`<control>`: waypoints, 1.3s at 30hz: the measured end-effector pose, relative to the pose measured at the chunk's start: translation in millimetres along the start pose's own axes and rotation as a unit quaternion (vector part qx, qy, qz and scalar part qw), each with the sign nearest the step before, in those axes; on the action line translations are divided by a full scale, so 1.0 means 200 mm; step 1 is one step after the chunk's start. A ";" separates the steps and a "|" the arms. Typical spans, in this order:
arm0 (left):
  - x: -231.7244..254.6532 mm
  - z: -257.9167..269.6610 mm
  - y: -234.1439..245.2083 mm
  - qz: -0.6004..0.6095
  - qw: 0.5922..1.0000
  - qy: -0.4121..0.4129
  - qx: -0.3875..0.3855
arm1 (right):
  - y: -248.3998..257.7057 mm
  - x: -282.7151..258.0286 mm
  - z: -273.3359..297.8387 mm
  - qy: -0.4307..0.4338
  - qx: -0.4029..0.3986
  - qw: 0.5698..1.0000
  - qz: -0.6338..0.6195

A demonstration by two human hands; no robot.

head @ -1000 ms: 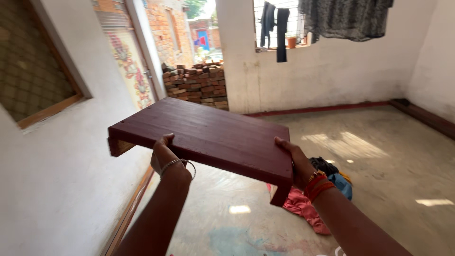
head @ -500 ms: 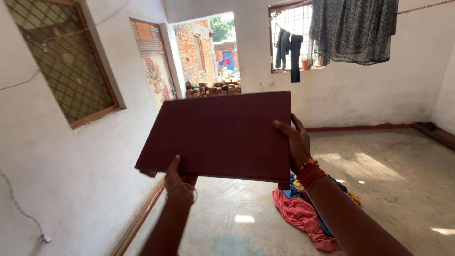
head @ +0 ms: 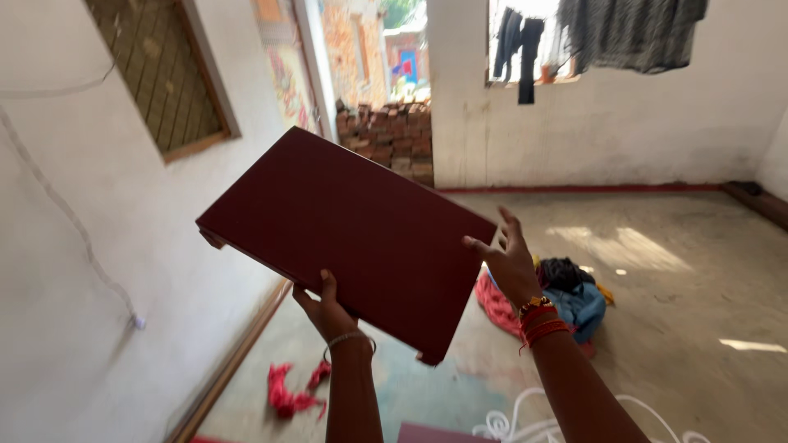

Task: The person picks up a wooden board and two painted stools one at a time, carrying each item from a hallway into a bedroom and placing it on the floor near a bed.

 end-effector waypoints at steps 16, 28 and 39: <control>0.44 0.73 0.53 -0.210 0.967 -0.139 0.047 | -0.08 -0.04 0.75 -0.213 -0.150 0.930 -0.261; 0.85 0.95 0.78 -0.557 0.828 -0.062 0.013 | -0.08 -0.22 1.48 -0.257 -0.011 0.866 -0.429; 1.29 1.42 1.31 -0.525 0.828 -0.193 0.025 | -0.13 -0.57 2.08 -0.215 -0.066 0.878 -0.422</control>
Point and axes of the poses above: each hand's wrist, its own z-axis away from the middle knuckle, its own y-axis out of the back of the hand, x = y × z, the point moved 4 cm from there along -z, towards the middle knuckle, and after that the axes turned 10 degrees about -z, right-handed, at the moved point
